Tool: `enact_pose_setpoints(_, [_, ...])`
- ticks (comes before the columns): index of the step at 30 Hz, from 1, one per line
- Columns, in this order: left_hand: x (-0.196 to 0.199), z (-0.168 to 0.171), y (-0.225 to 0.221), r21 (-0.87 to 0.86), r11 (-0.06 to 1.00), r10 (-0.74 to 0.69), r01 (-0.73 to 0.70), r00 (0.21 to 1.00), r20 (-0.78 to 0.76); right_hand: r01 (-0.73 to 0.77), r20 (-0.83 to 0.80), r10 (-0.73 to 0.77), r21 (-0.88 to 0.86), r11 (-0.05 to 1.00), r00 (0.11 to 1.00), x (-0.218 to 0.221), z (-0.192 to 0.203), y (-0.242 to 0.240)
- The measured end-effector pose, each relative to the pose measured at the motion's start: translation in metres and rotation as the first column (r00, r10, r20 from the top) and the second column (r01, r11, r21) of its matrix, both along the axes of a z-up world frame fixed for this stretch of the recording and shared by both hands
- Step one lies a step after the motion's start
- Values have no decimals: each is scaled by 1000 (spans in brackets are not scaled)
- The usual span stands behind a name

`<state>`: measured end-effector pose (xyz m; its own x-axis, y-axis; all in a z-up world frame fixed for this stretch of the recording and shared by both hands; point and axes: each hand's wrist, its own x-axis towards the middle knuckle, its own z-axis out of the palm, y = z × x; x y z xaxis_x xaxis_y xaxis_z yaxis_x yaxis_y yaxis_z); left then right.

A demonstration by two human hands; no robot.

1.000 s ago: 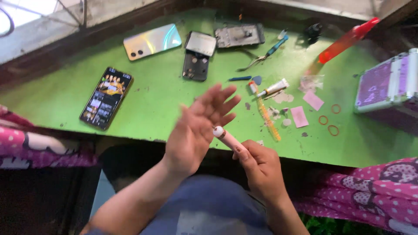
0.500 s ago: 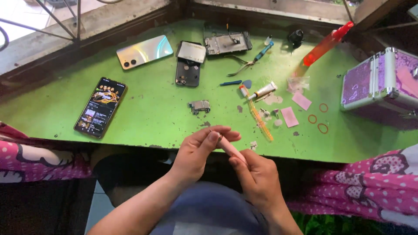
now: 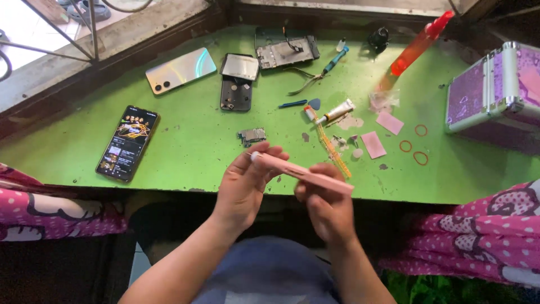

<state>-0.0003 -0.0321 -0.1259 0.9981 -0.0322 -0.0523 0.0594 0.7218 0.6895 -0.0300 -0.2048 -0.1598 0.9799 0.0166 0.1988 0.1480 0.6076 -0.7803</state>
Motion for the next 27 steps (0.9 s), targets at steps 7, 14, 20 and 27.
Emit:
enact_pose_setpoints(7, [-5, 24, -6, 242, 969, -57, 51, 998, 18, 260, -96, -258, 13, 965, 961, 35, 17, 36])
enact_pose_setpoints(14, [27, 2, 71, 840, 255, -45, -480, 861, 506, 353, 26, -360, -278, 893, 933, 63, -1, 18])
enact_pose_setpoints(20, [65, -16, 78, 867, -186, -175, -462, 884, 433, 248, -10, -285, -466, 850, 958, 67, 15, 22])
enact_pose_setpoints(27, [73, -17, 71, 877, -345, -205, -335, 939, 277, 168, -84, -265, -585, 793, 961, 65, 23, 18])
